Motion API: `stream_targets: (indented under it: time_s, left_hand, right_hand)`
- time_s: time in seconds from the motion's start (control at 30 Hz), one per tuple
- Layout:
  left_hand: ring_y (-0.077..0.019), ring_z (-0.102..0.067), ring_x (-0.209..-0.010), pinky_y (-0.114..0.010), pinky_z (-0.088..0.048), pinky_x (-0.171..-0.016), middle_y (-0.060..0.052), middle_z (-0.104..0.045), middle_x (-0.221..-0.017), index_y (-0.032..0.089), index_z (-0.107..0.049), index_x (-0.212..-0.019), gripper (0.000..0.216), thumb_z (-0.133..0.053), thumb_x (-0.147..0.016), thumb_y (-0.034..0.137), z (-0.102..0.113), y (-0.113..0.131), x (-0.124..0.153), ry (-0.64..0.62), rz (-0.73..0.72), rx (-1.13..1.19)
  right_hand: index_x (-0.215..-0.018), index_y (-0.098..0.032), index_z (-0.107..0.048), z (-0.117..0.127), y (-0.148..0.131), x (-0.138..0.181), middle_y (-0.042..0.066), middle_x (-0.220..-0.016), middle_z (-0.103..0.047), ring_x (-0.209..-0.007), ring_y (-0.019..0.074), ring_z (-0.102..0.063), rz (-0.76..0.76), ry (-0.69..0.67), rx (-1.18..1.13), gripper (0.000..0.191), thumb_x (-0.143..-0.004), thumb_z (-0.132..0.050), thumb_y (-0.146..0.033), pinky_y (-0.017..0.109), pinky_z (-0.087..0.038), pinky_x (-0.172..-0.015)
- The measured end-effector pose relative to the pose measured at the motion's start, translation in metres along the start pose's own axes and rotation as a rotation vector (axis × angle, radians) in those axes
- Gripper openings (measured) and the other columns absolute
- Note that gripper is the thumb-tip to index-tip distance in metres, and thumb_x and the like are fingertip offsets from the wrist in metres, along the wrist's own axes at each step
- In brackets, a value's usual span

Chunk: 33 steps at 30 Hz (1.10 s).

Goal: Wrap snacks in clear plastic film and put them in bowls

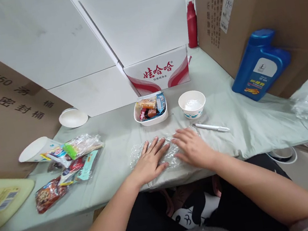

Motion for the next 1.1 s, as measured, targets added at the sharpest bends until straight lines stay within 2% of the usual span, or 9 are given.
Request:
stream_targets:
  time_s: [0.13, 0.23, 0.33, 0.43, 0.6, 0.67, 0.8, 1.0, 1.1]
  left_hand:
    - [-0.0315, -0.014, -0.147, -0.060, -0.011, -0.116, -0.005, -0.024, -0.158, 0.032, -0.030, -0.148, 0.066, -0.049, -0.089, 0.055, 0.000, -0.016, 0.002, -0.016, 0.080, -0.006]
    - [-0.0355, -0.016, -0.146, -0.065, -0.014, -0.112, -0.009, -0.026, -0.157, 0.030, -0.033, -0.147, 0.062, -0.046, -0.091, 0.053, 0.005, -0.053, 0.012, 0.002, 0.334, -0.024]
    - [-0.0413, -0.022, -0.142, -0.067, -0.022, -0.108, -0.019, -0.032, -0.152, 0.017, -0.042, -0.141, 0.059, -0.049, -0.091, 0.046, 0.018, -0.082, 0.029, 0.183, 0.558, -0.056]
    - [-0.0348, -0.042, -0.129, -0.053, -0.036, -0.106, -0.019, -0.050, -0.132, 0.014, -0.056, -0.123, 0.046, -0.055, -0.087, 0.042, 0.032, -0.072, 0.040, 0.365, 0.393, 0.034]
    - [-0.0246, -0.052, -0.109, -0.039, -0.048, -0.095, -0.006, -0.055, -0.112, 0.023, -0.061, -0.105, 0.043, -0.078, -0.068, 0.039, 0.035, -0.027, 0.045, 0.084, 0.050, 0.283]
    - [-0.0256, -0.050, -0.112, -0.041, -0.047, -0.096, -0.006, -0.054, -0.115, 0.024, -0.061, -0.104, 0.046, -0.081, -0.064, 0.034, 0.034, -0.024, 0.046, 0.038, 0.052, 0.287]
    - [-0.0231, -0.050, -0.115, -0.039, -0.045, -0.099, -0.006, -0.054, -0.118, 0.022, -0.062, -0.088, 0.013, -0.063, -0.076, 0.016, 0.037, -0.030, 0.044, 0.046, 0.033, 0.301]
    - [-0.0176, -0.059, -0.099, -0.030, -0.051, -0.083, -0.006, -0.060, -0.108, 0.020, -0.057, -0.082, 0.015, -0.044, -0.084, 0.013, 0.044, -0.032, 0.043, 0.141, 0.090, 0.381]
    - [-0.0167, -0.061, -0.089, -0.030, -0.050, -0.080, -0.004, -0.062, -0.093, 0.020, -0.056, -0.085, 0.014, -0.042, -0.087, 0.019, 0.043, -0.037, 0.042, 0.208, 0.156, 0.384]
  right_hand:
    - [-0.148, -0.010, -0.032, -0.031, -0.015, 0.006, 0.020, -0.153, -0.030, -0.143, 0.0373, -0.018, 0.106, -0.266, -0.058, 0.095, -0.081, -0.045, -0.076, 0.057, -0.011, -0.113]
    - [-0.151, -0.012, -0.026, -0.036, -0.010, 0.010, 0.019, -0.156, -0.023, -0.145, 0.0364, -0.010, 0.060, -0.328, -0.085, 0.097, -0.081, -0.039, -0.078, 0.057, -0.006, -0.114]
    - [-0.150, -0.010, -0.027, -0.029, -0.007, 0.011, 0.020, -0.156, -0.021, -0.145, 0.0369, -0.007, 0.043, -0.346, -0.098, 0.096, -0.082, -0.042, -0.076, 0.058, -0.005, -0.115]
    - [-0.149, -0.011, -0.032, -0.020, -0.010, 0.009, 0.019, -0.156, -0.021, -0.146, 0.0362, -0.006, 0.062, -0.369, -0.116, 0.091, -0.081, -0.052, -0.069, 0.055, -0.006, -0.116]
    - [-0.144, -0.013, -0.042, -0.009, -0.009, 0.008, 0.017, -0.154, -0.030, -0.145, 0.0348, -0.012, 0.062, -0.397, -0.153, 0.078, -0.083, -0.058, -0.061, 0.052, -0.011, -0.116]
    - [-0.143, -0.013, -0.043, -0.009, -0.006, 0.009, 0.017, -0.153, -0.031, -0.144, 0.0350, -0.016, 0.048, -0.426, -0.175, 0.077, -0.084, -0.056, -0.061, 0.052, -0.013, -0.116]
    - [-0.143, -0.014, -0.044, -0.006, 0.000, 0.010, 0.017, -0.153, -0.033, -0.144, 0.0336, -0.018, 0.045, -0.413, -0.234, 0.076, -0.083, -0.060, -0.058, 0.051, -0.016, -0.116]
    - [-0.137, -0.015, -0.051, 0.009, 0.000, 0.014, 0.015, -0.147, -0.041, -0.139, 0.0314, -0.030, 0.168, -0.386, -0.330, 0.074, -0.073, -0.071, -0.047, 0.047, -0.030, -0.111]
    - [-0.116, -0.015, -0.063, 0.020, -0.002, 0.013, 0.014, -0.125, -0.058, -0.121, 0.0279, -0.048, 0.159, -0.366, -0.353, 0.046, -0.074, -0.069, -0.032, 0.043, -0.041, -0.101]
Point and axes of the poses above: each hand's wrist, its own x-axis away from the middle knuckle, its own z-axis out of the back of the hand, y = z × x, the point moved 3 cm from there along -x, towards the middle knuckle
